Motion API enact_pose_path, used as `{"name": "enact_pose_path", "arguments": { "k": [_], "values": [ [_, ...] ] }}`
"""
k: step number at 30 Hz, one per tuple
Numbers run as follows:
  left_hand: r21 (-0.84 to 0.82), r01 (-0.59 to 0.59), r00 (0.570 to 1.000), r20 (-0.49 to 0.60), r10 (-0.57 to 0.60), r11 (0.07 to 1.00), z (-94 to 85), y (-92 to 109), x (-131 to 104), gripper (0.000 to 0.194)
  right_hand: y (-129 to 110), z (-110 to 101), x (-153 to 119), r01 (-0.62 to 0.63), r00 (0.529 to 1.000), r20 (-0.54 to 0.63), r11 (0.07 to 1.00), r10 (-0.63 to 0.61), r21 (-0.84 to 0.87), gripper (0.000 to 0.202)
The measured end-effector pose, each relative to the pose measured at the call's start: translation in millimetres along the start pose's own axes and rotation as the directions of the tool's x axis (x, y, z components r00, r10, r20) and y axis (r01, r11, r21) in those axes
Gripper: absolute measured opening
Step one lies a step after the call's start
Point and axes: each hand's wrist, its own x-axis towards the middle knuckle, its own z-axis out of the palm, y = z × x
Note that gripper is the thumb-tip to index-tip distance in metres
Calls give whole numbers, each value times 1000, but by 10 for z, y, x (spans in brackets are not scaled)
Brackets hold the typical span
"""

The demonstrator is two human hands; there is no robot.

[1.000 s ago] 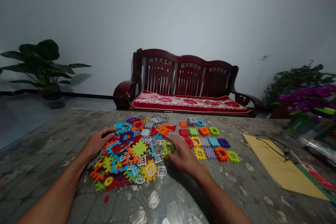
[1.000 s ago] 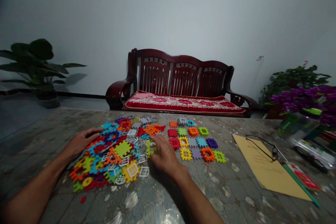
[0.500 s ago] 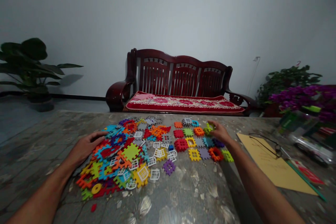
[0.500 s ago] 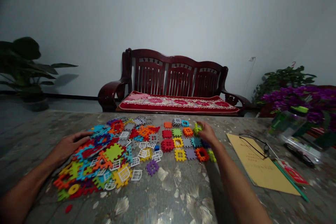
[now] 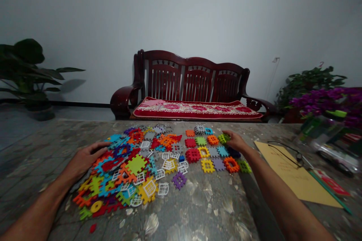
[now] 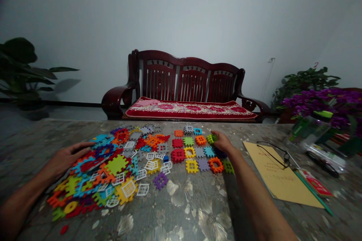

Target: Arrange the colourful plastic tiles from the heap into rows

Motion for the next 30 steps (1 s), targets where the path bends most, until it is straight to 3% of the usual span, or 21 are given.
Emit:
{"name": "enact_pose_path", "arguments": {
  "k": [9, 16, 22, 30],
  "values": [
    [68, -38, 998, 61, 34, 997, -11, -56, 28, 57, -2, 17, 103, 10, 996, 86, 999, -5, -52, 75],
    [27, -38, 997, 62, 36, 999, 10, -143, 66, 54, 20, 38, 147, 19, 989, 147, 996, -5, -90, 82],
    [74, -13, 999, 38, 10, 997, -6, -47, 21, 50, 19, 45, 146, 27, 983, 185, 992, -3, -124, 86],
    [-42, 17, 999, 46, -15, 999, -6, 71, -78, 52, 55, 68, 122, 21, 986, 166, 990, 3, -143, 76]
  ]
}}
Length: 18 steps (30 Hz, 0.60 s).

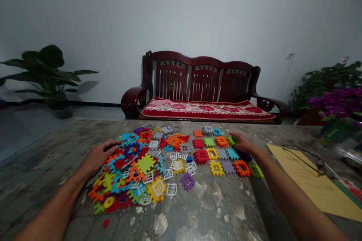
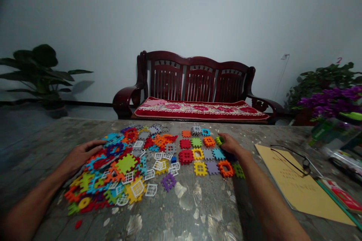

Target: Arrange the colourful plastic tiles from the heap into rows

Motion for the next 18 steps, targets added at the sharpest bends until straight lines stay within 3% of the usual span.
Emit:
{"name": "enact_pose_path", "arguments": {
  "k": [6, 10, 13, 18],
  "values": [
    [-56, -16, 999, -33, 14, 998, -3, 0, 0, 42, -30, -11, -24, 29, 998, -48, 1000, -30, -11, 72],
    [-97, -15, 999, -40, 12, 995, 14, -17, 12, 39, -234, 31, -40, 108, 982, -155, 994, -109, -16, 71],
    [-118, -22, 999, -48, 17, 993, 32, -43, 25, 41, -568, 175, -72, 231, 955, -201, 972, -218, 42, 63],
    [-117, -37, 998, -47, 32, 992, 52, -104, 57, 41, -1383, 529, -154, 350, 933, -143, 924, -330, 152, 51]
  ]
}}
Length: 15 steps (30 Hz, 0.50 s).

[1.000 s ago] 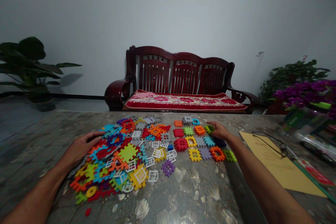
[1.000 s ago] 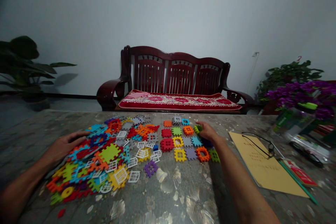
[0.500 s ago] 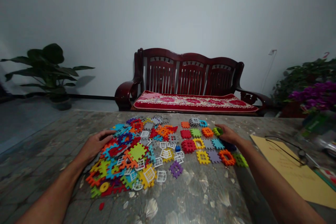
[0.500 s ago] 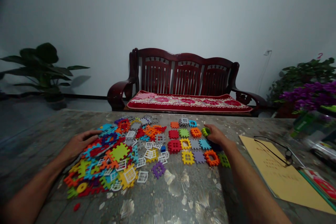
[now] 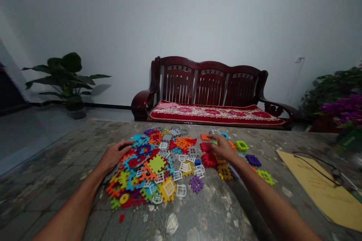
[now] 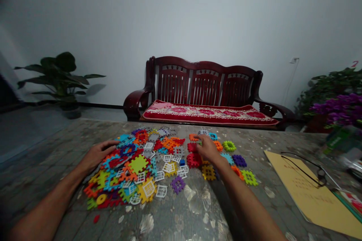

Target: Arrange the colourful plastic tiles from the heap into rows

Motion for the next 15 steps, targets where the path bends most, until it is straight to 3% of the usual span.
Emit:
{"name": "enact_pose_path", "arguments": {
  "k": [7, 11, 15],
  "values": [
    [38, -2, 999, 37, 0, 999, -10, -13, -4, 48, -950, 444, 184, 64, 990, 129, 994, -53, -84, 47],
    [49, -9, 1000, 15, 9, 999, -16, 46, -27, 39, -1174, 583, 197, 96, 981, 187, 969, -54, -226, 50],
    [35, -7, 1000, 10, 7, 999, -21, 89, -41, 39, -1235, 668, 149, 97, 978, 203, 956, -40, -279, 31]
  ]
}}
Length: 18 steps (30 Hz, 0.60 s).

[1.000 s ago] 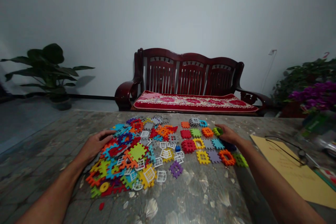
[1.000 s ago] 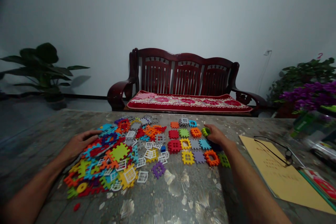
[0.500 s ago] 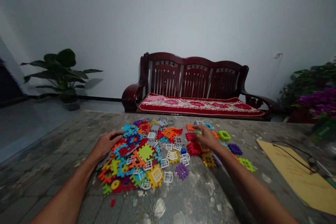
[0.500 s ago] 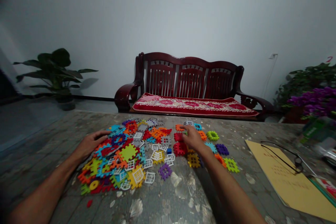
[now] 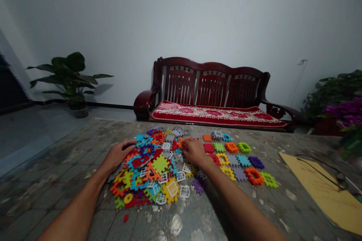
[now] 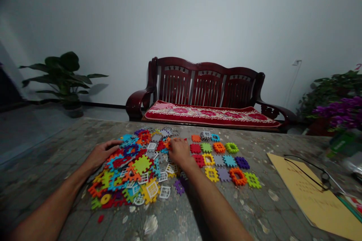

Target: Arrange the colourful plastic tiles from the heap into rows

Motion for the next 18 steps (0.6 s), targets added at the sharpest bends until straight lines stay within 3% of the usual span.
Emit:
{"name": "enact_pose_path", "arguments": {
  "k": [3, 9, 14, 18],
  "values": [
    [-12, 22, 1000, 7, -22, 1000, -1, 2, 4, 41, -26, 19, -37, 17, 1000, -4, 1000, -17, 0, 24],
    [-38, 12, 1000, -1, -12, 999, 15, -64, 36, 41, -26, 1, -83, 15, 999, -47, 999, -14, 30, 30],
    [-10, -9, 1000, -4, 9, 1000, 23, -110, 58, 44, -18, -3, -160, -8, 976, -199, 920, 93, 393, 33],
    [-14, -16, 1000, -1, 16, 1000, 17, -89, 48, 45, -6, 71, -228, -23, 972, -169, 782, 163, 623, 33]
  ]
}}
